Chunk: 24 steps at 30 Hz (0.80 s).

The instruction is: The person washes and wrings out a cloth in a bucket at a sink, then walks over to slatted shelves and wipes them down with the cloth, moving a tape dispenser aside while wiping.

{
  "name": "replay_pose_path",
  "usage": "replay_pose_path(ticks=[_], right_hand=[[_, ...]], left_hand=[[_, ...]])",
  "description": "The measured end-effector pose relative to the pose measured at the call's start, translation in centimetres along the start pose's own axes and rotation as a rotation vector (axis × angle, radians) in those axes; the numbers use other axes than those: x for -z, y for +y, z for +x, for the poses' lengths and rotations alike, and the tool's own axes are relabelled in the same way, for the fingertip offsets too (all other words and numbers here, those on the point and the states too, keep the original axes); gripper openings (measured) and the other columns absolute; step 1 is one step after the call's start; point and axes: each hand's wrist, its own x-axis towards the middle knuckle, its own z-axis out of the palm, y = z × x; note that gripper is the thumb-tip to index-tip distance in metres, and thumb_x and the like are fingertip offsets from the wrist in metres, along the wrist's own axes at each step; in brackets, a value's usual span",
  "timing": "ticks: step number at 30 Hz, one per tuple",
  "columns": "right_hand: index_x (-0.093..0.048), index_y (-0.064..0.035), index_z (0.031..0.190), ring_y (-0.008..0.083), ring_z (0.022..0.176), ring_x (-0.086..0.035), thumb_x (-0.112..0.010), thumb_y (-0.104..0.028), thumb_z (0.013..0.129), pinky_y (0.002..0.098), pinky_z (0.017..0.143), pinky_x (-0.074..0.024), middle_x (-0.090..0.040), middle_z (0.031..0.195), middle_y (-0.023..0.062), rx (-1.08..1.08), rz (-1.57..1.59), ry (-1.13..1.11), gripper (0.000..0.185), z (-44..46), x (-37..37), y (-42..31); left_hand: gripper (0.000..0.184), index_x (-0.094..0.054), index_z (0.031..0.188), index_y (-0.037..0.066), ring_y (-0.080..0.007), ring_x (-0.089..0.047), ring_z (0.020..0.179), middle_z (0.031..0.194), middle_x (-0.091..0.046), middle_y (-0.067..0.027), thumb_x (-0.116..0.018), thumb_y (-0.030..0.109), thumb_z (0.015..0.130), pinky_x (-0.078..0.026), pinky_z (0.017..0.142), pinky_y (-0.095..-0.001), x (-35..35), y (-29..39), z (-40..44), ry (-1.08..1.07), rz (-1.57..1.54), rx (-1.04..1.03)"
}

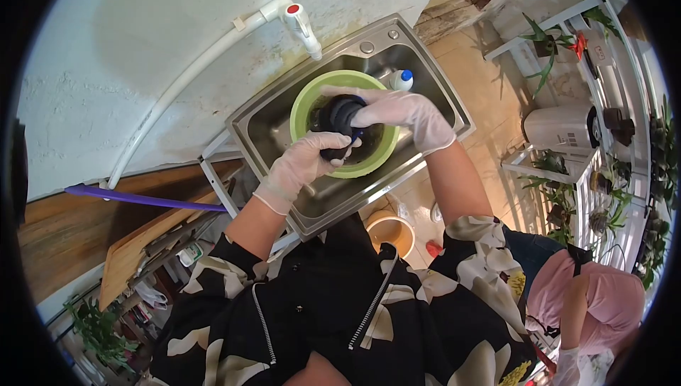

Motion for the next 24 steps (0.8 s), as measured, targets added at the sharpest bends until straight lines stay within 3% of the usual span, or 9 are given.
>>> replay_pose_path(ticks=[1,4,5,8,13,15,18,21,24], right_hand=[[-0.023,-0.0065,0.151,0.0189,0.127,-0.044,-0.068,-0.018,0.079,0.0319,0.109,-0.0340,-0.048,0.137,0.0126,0.068,0.059,-0.077,0.086,-0.2,0.7,0.0],[-0.022,-0.0080,0.151,0.0213,0.127,-0.046,-0.078,-0.026,0.073,0.0353,0.109,-0.0357,-0.046,0.139,0.0148,0.170,0.380,-0.097,0.098,-0.1,0.1,-0.1],[-0.025,-0.0086,0.151,0.0224,0.124,-0.049,-0.086,-0.033,0.063,0.0368,0.107,-0.0381,-0.048,0.138,0.0160,0.154,0.383,-0.083,0.110,0.4,-0.1,0.3],[-0.028,-0.0086,0.150,0.0220,0.120,-0.053,-0.087,-0.032,0.059,0.0369,0.105,-0.0412,-0.052,0.134,0.0161,0.090,0.544,-0.060,0.110,1.2,-1.8,-0.2],[-0.052,-0.0027,0.135,0.0177,0.091,-0.065,-0.070,-0.013,0.070,0.0317,0.092,-0.0503,-0.069,0.099,0.0123,0.103,0.511,0.031,0.068,1.7,-2.7,-0.1],[-0.052,-0.0029,0.135,0.0164,0.087,-0.065,-0.068,-0.008,0.073,0.0309,0.089,-0.0514,-0.069,0.095,0.0115,0.049,0.478,0.083,0.064,1.9,-2.9,-0.4],[-0.052,-0.0035,0.135,0.0130,0.077,-0.063,-0.063,-0.002,0.079,0.0281,0.079,-0.0529,-0.067,0.083,0.0079,0.015,0.540,0.129,0.057,2.4,-3.3,-1.0],[-0.053,-0.0036,0.134,0.0114,0.070,-0.058,-0.061,-0.001,0.083,0.0258,0.070,-0.0508,-0.062,0.075,0.0043,0.021,0.595,0.209,0.052,3.6,-3.8,0.9],[-0.058,-0.0030,0.129,0.0106,0.065,-0.055,-0.060,-0.001,0.085,0.0247,0.066,-0.0486,-0.058,0.071,0.0026,-0.054,0.621,0.294,0.045,4.8,-4.0,3.3]], left_hand=[[0.028,-0.060,0.110,0.001,-0.0136,-0.060,0.074,0.096,-0.067,-0.0122,-0.067,0.003,0.082,-0.044,0.053,-0.0222,0.0,0.0,-0.1,-0.030,-0.024,-0.004],[0.029,-0.059,0.109,-0.001,-0.0141,-0.060,0.074,0.095,-0.066,-0.0125,-0.067,0.004,0.082,-0.044,0.053,-0.0221,-1.0,0.0,-0.2,-0.108,-0.077,-0.011],[0.028,-0.059,0.109,-0.001,-0.0144,-0.060,0.073,0.094,-0.065,-0.0125,-0.067,0.004,0.083,-0.045,0.052,-0.0220,-1.6,0.0,-0.3,-0.125,-0.080,-0.008],[0.028,-0.058,0.108,-0.001,-0.0147,-0.060,0.072,0.094,-0.064,-0.0126,-0.068,0.003,0.082,-0.045,0.052,-0.0218,-3.2,0.1,-0.7,-0.133,-0.068,-0.020],[0.030,-0.057,0.107,0.003,-0.0145,-0.060,0.072,0.092,-0.062,-0.0110,-0.070,0.001,0.080,-0.047,0.051,-0.0221,-4.1,0.3,-1.6,-0.079,-0.002,-0.042],[0.032,-0.056,0.108,0.005,-0.0141,-0.060,0.073,0.093,-0.062,-0.0093,-0.071,-0.001,0.079,-0.047,0.051,-0.0225,-3.8,0.3,-1.4,-0.062,-0.044,0.031],[0.035,-0.057,0.109,0.010,-0.0116,-0.060,0.077,0.098,-0.061,-0.0063,-0.072,0.002,0.078,-0.050,0.056,-0.0248,-3.8,0.2,-1.2,-0.031,0.085,-0.120],[0.039,-0.057,0.110,0.011,-0.0135,-0.062,0.085,0.105,-0.060,-0.0044,-0.074,0.005,0.076,-0.053,0.069,-0.0302,-2.2,-0.1,0.1,0.148,0.388,-0.056],[0.042,-0.057,0.112,0.011,-0.0179,-0.062,0.093,0.110,-0.060,-0.0041,-0.076,0.011,0.075,-0.051,0.082,-0.0332,0.4,-2.2,3.5,0.258,0.518,-0.301]])
